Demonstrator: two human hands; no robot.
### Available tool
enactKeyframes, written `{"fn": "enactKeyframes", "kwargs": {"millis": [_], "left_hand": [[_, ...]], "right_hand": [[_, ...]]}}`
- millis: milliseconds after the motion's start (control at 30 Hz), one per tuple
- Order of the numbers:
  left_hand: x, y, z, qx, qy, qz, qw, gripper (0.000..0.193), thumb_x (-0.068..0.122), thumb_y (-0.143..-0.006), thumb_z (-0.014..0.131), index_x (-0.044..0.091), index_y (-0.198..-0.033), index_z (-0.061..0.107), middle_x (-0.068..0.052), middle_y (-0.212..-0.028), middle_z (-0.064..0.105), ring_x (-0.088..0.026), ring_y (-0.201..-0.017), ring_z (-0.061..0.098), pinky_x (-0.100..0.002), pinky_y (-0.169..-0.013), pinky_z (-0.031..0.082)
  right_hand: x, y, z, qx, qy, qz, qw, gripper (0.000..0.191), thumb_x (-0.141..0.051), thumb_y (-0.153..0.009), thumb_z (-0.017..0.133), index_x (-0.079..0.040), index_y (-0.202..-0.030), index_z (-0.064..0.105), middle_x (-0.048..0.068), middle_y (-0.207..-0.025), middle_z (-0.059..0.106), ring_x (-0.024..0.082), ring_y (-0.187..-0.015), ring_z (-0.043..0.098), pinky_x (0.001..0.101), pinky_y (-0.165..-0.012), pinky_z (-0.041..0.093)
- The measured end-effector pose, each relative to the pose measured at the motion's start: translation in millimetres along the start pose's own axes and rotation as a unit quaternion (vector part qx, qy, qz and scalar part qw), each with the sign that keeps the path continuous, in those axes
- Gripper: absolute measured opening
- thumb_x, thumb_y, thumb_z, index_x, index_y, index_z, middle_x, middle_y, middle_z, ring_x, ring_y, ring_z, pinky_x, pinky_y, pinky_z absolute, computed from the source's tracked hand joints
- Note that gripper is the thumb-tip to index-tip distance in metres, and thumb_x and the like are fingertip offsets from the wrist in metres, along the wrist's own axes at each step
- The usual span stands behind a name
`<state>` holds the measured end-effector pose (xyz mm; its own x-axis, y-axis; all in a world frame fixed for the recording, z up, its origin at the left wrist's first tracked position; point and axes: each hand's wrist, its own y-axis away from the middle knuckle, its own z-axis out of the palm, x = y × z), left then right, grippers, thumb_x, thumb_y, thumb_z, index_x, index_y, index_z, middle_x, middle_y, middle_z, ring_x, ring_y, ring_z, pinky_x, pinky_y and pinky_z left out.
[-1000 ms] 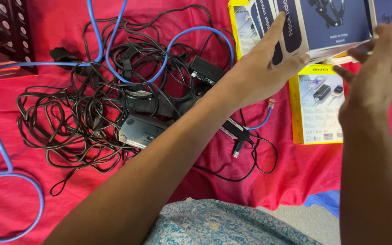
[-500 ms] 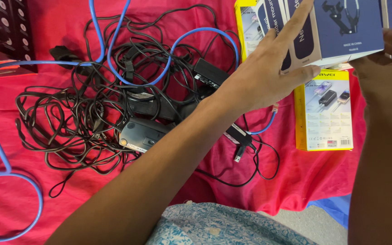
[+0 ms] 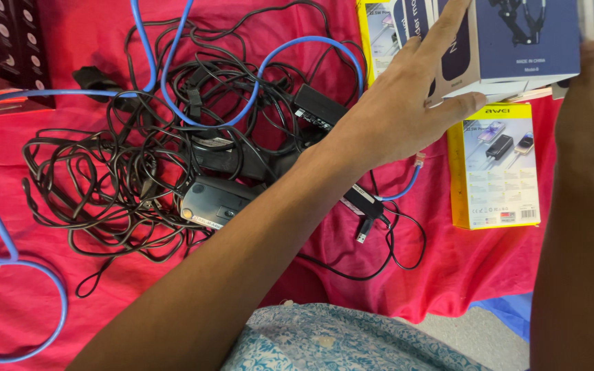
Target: The person sorts through a pile of tangled cables and chargers on a bed, opens small product boxes, places coiled cables and a power adapter inside a box, and closes the lid. They then pick up and turn over a wired computer headset box and other accessory boxes.
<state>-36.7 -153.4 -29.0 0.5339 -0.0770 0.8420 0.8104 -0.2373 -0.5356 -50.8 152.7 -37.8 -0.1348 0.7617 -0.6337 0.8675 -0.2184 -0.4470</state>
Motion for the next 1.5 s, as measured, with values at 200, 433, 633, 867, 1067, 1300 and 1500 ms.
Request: {"fn": "enactKeyframes", "kwargs": {"millis": [200, 433, 633, 867, 1067, 1300, 1500], "left_hand": [[-3, 1, -2, -0.005, 0.027, 0.008, 1.0, 0.095, 0.017, -0.096, 0.076, 0.012, -0.163, 0.008, -0.026, -0.148, 0.054, -0.039, -0.134, 0.056, -0.045, -0.116, 0.046], [7, 0, -9, -0.046, -0.012, -0.082, 0.995, 0.098, 0.017, -0.095, 0.076, 0.01, -0.166, 0.008, -0.024, -0.14, 0.062, -0.039, -0.127, 0.06, -0.043, -0.115, 0.046], [15, 0, -12, -0.026, -0.023, -0.017, 0.999, 0.096, 0.014, -0.098, 0.075, 0.003, -0.166, 0.009, -0.027, -0.151, 0.056, -0.039, -0.143, 0.055, -0.041, -0.122, 0.041], [41, 33, -43, -0.003, -0.025, -0.087, 0.996, 0.087, 0.022, -0.097, 0.07, -0.005, -0.16, 0.017, -0.028, -0.145, 0.058, -0.034, -0.138, 0.061, -0.038, -0.118, 0.045], [70, 81, -88, 0.076, 0.015, -0.159, 0.984, 0.077, 0.024, -0.1, 0.07, -0.003, -0.157, 0.025, -0.03, -0.154, 0.043, -0.033, -0.13, 0.065, -0.037, -0.102, 0.057], [101, 113, -171, 0.185, -0.06, -0.162, 0.967, 0.051, 0.022, -0.106, 0.068, 0.0, -0.147, 0.047, -0.025, -0.147, 0.055, -0.02, -0.112, 0.072, -0.031, -0.091, 0.061], [124, 133, -244, 0.296, -0.061, -0.156, 0.94, 0.03, 0.014, -0.105, 0.067, -0.001, -0.128, 0.056, -0.017, -0.126, 0.063, -0.016, -0.091, 0.065, -0.027, -0.068, 0.063]], "right_hand": [[-2, 4, 0, -0.008, 0.017, -0.104, 0.994, 0.029, -0.013, -0.113, 0.067, 0.0, -0.137, 0.056, 0.014, -0.125, 0.069, 0.019, -0.109, 0.075, 0.0258, -0.094, 0.063], [5, 11, 0, -0.035, 0.042, -0.128, 0.99, 0.034, -0.005, -0.107, 0.07, 0.005, -0.135, 0.055, 0.018, -0.134, 0.062, 0.021, -0.113, 0.076, 0.0283, -0.096, 0.065], [-39, 4, -13, 0.025, -0.008, 0.062, 0.998, 0.026, -0.019, -0.113, 0.059, -0.005, -0.135, 0.057, 0.01, -0.112, 0.072, 0.013, -0.09, 0.072, 0.0234, -0.073, 0.053], [-104, 19, -12, -0.006, -0.125, -0.126, 0.984, 0.021, -0.004, -0.117, 0.053, -0.002, -0.138, 0.054, 0.01, -0.133, 0.063, 0.012, -0.102, 0.07, 0.0234, -0.086, 0.06], [-164, 75, 9, -0.044, -0.133, -0.189, 0.972, 0.022, 0.009, -0.109, 0.057, -0.001, -0.129, 0.054, 0.005, -0.134, 0.053, 0.011, -0.117, 0.057, 0.02, -0.086, 0.051], [-241, 107, 33, -0.108, -0.172, -0.167, 0.965, 0.012, 0.001, -0.114, 0.066, -0.006, -0.123, 0.06, 0.001, -0.131, 0.052, 0.009, -0.115, 0.058, 0.0176, -0.083, 0.053], [-292, 115, 67, -0.191, -0.251, -0.11, 0.943, 0.008, -0.006, -0.108, 0.066, -0.007, -0.115, 0.063, -0.003, -0.121, 0.056, 0.004, -0.109, 0.059, 0.0166, -0.072, 0.048]]}}
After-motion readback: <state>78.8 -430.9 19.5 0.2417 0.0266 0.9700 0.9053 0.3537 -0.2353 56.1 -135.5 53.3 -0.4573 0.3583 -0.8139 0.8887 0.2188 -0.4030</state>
